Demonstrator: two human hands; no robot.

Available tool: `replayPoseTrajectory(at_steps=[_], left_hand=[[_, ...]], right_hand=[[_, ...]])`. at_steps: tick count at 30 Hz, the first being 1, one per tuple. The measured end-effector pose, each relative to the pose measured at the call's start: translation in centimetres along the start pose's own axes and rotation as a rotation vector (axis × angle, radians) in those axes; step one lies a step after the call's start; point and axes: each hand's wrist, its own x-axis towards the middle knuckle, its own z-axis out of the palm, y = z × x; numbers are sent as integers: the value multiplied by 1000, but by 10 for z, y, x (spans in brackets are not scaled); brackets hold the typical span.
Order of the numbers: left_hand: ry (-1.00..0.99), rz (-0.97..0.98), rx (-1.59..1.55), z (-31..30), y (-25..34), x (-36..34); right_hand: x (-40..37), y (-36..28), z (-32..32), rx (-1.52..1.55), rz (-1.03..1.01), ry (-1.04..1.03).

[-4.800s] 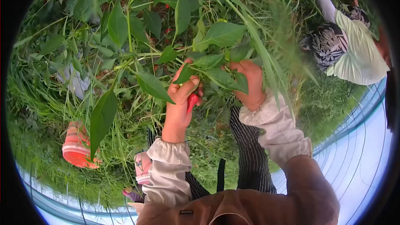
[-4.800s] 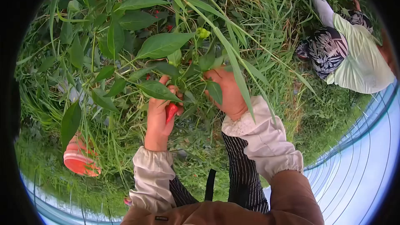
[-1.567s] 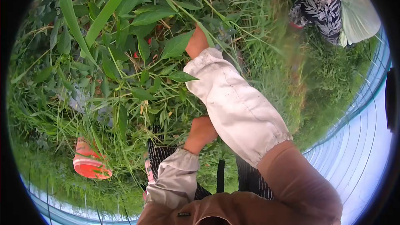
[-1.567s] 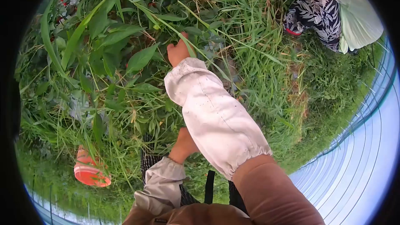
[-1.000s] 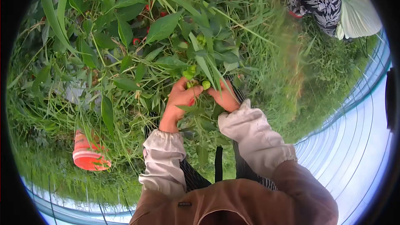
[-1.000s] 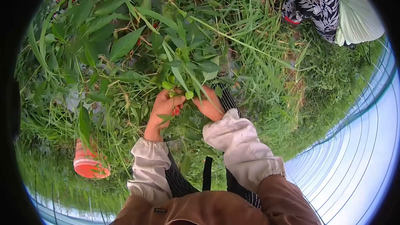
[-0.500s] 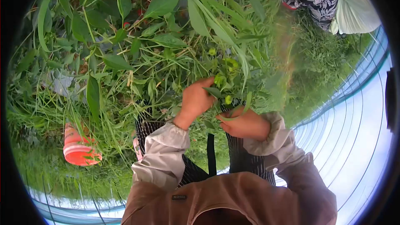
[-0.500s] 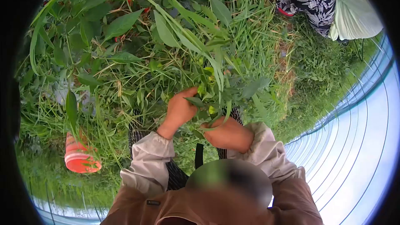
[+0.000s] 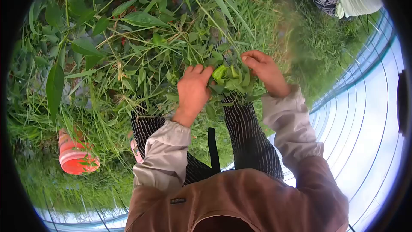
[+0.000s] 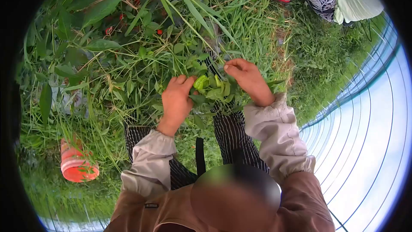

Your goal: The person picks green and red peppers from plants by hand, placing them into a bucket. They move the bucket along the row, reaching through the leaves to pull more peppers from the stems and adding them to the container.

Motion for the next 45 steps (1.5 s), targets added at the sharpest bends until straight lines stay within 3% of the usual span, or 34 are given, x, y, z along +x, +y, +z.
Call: replayPoseTrajectory(at_steps=[3,5,6,7,9,10,11,13,14,15,17,21,22,25,29,31,32,34,38,42,45], left_hand=[[13,-18,-1,1,0,0],[50,-39,-51,0,0,-2],[46,-35,-52,1,0,-3],[80,-22,-87,1,0,-3],[115,-9,-119,4,-3,-4],[165,3,-174,7,-6,-4],[214,17,-229,10,-8,-4],[243,29,-271,15,-10,-3],[269,36,-315,16,-11,-4],[263,38,-316,17,-10,-5],[251,46,-309,16,-10,-5],[305,70,-272,16,-10,0],[309,72,-268,15,-10,0],[310,74,-272,12,-8,0],[315,73,-285,13,-8,3],[331,77,-309,15,-9,5],[348,82,-332,16,-9,5],[337,73,-319,16,-7,6],[324,55,-310,15,-4,7],[315,92,-327,20,-10,8],[300,50,-362,20,-10,8]], right_hand=[[-7,13,8,61,72,-27],[-7,31,12,130,-49,43],[-8,36,12,212,-192,258],[-8,37,5,213,-192,260],[-8,38,-12,948,-481,354],[-17,27,-11,1050,-629,201],[-27,15,-10,1052,-631,200],[-44,-14,0,731,-432,-162],[-46,-22,9,396,-338,-73],[-41,-14,8,400,-336,-68],[-19,13,4,-71,-263,-3],[-15,17,8,-129,-133,-213],[-14,20,13,-140,-161,-182],[-17,5,15,-31,11,-353],[-20,17,20,63,27,-333],[-26,15,19,354,168,-259],[-29,17,19,355,170,-256],[-36,18,18,484,-22,-49],[-60,5,13,767,-60,87],[-87,2,3,937,-163,-67],[-108,-12,-22,1082,-235,-31]])
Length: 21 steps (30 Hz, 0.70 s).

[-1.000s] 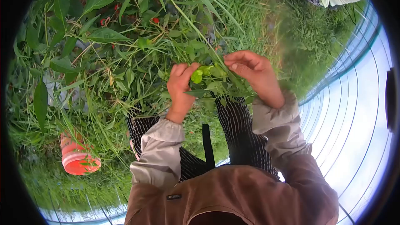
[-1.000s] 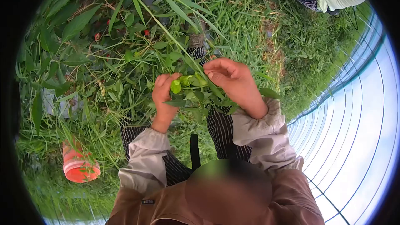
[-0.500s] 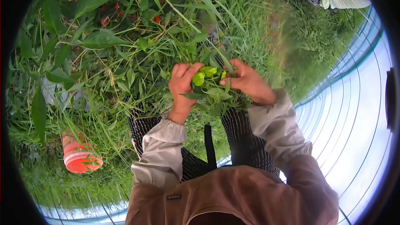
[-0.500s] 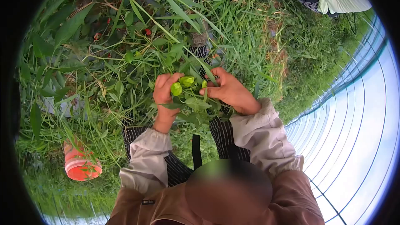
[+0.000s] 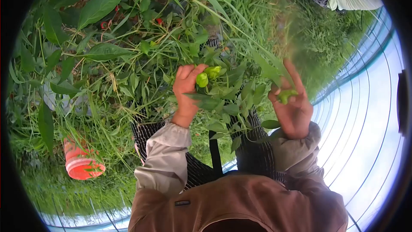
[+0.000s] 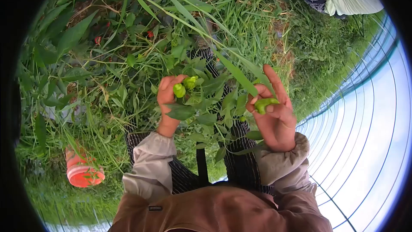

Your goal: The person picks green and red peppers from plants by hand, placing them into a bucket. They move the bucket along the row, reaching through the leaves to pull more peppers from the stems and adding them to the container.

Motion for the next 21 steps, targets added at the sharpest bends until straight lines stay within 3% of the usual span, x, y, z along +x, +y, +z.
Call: replayPoseTrajectory(at_steps=[2,6,8,10,12,14,16,17,18,20,21], left_hand=[[-9,4,17,0,2,0],[-28,-23,27,0,2,1],[-38,-9,13,-1,5,3],[-36,-16,26,0,4,2],[-42,-14,40,0,3,1],[-67,-9,60,0,6,4],[-67,9,83,1,4,5],[-76,8,105,0,4,3],[-68,10,110,-2,7,3],[-112,9,106,-6,11,8],[-105,21,115,-5,9,8]], right_hand=[[1,-33,-6,-192,-125,136],[15,-89,-20,-1502,-745,772],[5,-113,-44,-1335,-628,682],[-4,-115,-41,-1147,-780,502],[-10,-107,-29,-628,-830,262],[-3,-87,-18,-360,-509,129],[21,-43,-7,-861,-156,171],[32,-17,4,-1053,-44,74],[47,9,9,-1372,-134,-98],[65,41,38,-1697,-92,-202],[73,54,47,-1694,-110,-214]])
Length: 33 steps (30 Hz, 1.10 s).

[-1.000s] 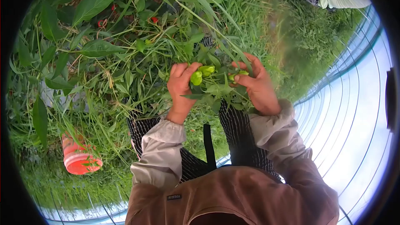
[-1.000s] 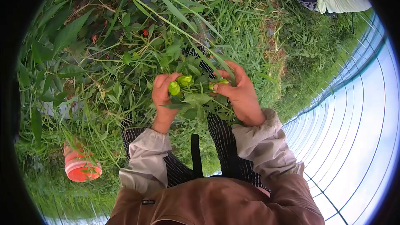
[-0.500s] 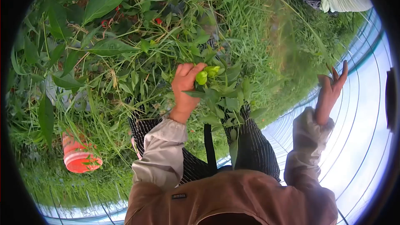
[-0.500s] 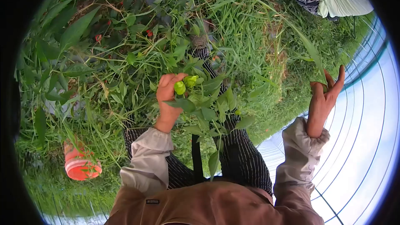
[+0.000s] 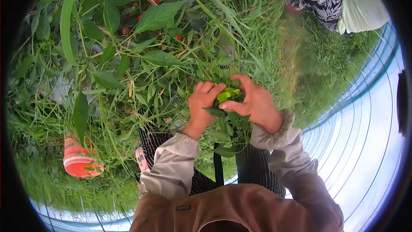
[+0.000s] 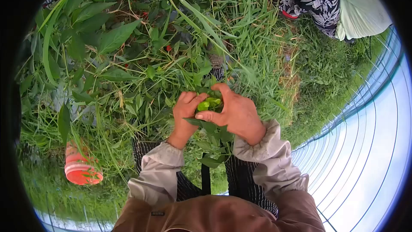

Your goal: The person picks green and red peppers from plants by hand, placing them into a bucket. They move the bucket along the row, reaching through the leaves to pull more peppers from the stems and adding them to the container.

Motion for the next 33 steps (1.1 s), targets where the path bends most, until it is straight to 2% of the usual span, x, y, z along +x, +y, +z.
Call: replayPoseTrajectory(at_steps=[2,6,8,9,11,12,13,15,17,19,20,25,27,28,30,31,33], left_hand=[[-7,-16,9,1,-4,-2],[-53,-42,32,-1,3,0],[-49,-50,29,-2,5,0],[-54,-55,29,-1,5,-1],[-45,-47,30,-3,8,2],[-50,-80,-13,-4,10,3],[-57,-115,-56,-5,11,4],[-74,-63,-46,-7,10,8],[-94,-14,-34,-8,11,9],[-98,-28,-57,-11,17,12],[-93,-25,-54,-11,18,13],[-75,-35,-20,-11,22,14],[-27,-55,-29,-12,21,15],[12,-80,-37,-13,19,13],[24,-76,-52,-14,16,14],[28,-71,-66,-15,15,14],[-26,-50,-58,-16,17,8]], right_hand=[[14,-3,20,-157,-73,10],[14,10,31,-216,-63,56],[13,21,29,111,151,-80],[12,28,32,104,138,-68],[8,39,38,472,68,-108],[2,35,36,340,65,-53],[-4,29,34,334,52,-46],[-14,17,30,151,-135,130],[-15,17,31,187,-141,146],[-12,21,35,635,41,186],[-14,20,37,796,26,252],[-7,28,39,920,164,319],[-9,41,28,771,129,421],[-12,40,5,761,197,463],[-19,60,-43,950,267,587],[-23,60,-66,945,257,597],[-27,51,-115,1310,202,388]])
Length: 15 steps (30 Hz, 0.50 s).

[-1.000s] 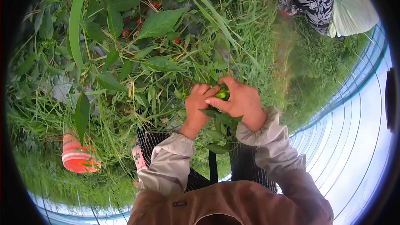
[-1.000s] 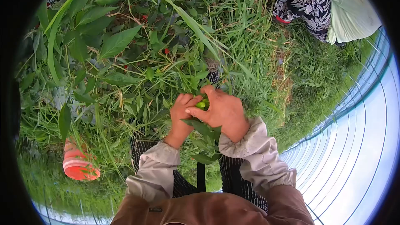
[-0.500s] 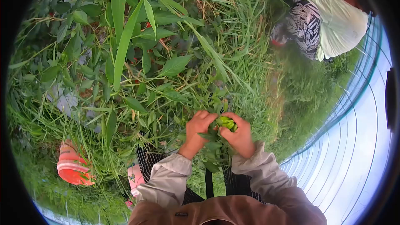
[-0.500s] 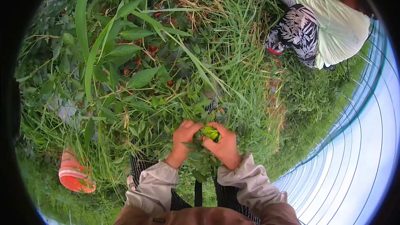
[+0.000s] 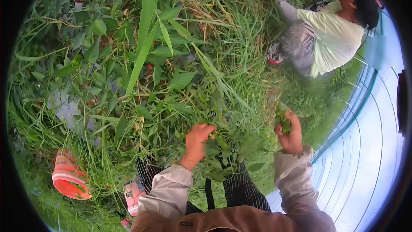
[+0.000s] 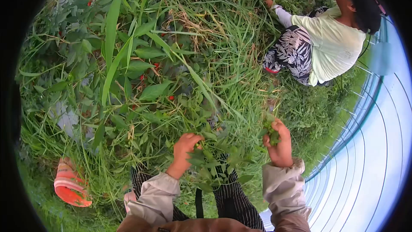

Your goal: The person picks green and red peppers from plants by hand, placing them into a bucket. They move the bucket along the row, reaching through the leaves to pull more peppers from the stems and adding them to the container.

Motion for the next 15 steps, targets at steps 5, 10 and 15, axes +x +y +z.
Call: replayPoseTrajectory(at_steps=[5,10,15], left_hand=[[-156,-4,157,2,5,8],[-159,25,193,-2,5,7],[-126,47,138,-8,2,-4]], right_hand=[[32,-139,67,168,48,-316],[96,-312,156,50,-85,-756],[86,-314,236,-68,-505,-407]])
